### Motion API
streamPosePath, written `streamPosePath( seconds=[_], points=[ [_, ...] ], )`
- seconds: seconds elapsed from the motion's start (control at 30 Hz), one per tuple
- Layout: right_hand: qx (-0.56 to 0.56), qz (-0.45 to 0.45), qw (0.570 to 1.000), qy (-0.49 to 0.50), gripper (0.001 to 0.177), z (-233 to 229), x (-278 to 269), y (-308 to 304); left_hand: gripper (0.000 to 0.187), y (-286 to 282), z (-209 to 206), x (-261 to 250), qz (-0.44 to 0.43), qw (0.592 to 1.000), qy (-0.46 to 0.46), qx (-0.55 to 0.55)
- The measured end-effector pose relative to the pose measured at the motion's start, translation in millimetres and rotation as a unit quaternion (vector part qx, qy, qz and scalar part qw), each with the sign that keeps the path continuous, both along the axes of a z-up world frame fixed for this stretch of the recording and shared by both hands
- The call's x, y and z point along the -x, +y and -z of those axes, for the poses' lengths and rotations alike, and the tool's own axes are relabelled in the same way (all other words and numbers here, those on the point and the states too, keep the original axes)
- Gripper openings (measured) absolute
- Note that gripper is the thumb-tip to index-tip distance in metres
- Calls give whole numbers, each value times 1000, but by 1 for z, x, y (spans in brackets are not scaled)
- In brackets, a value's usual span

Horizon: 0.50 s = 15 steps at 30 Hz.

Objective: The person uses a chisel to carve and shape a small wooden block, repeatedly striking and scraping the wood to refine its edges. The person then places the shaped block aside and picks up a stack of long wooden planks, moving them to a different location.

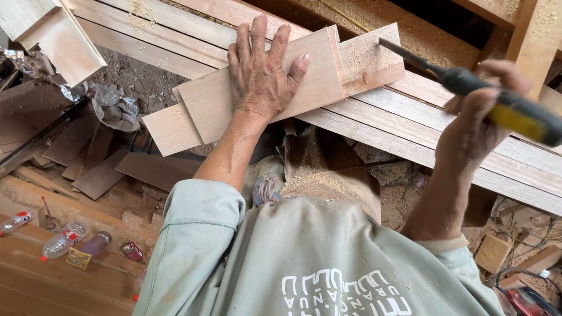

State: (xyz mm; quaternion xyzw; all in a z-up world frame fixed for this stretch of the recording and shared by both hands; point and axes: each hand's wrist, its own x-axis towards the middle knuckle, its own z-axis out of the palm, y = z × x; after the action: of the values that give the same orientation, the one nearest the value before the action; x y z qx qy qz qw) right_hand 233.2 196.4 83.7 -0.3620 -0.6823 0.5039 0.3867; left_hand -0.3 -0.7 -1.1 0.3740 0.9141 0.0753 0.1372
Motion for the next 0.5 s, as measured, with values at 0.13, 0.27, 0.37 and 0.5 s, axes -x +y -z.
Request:
streamPosePath(
  seconds=[0.13, 0.27, 0.37, 0.5],
  points=[
    [89, -176, 978, -68, 38, -34, -26, -37, 64, 0, 0, -1, 9, 999, 41, -30],
    [200, -375, 905, -14, 90, -25, -56, -56, 64, -1, -1, 1, 27, 998, 57, -32],
    [306, -445, 839, -61, 125, -20, -66, -73, 68, -1, 3, 1, 18, 999, 29, -31],
    [396, -344, 837, -157, 107, -13, -65, -101, 71, -1, 5, 1, 19, 999, 22, -16]
  ],
)
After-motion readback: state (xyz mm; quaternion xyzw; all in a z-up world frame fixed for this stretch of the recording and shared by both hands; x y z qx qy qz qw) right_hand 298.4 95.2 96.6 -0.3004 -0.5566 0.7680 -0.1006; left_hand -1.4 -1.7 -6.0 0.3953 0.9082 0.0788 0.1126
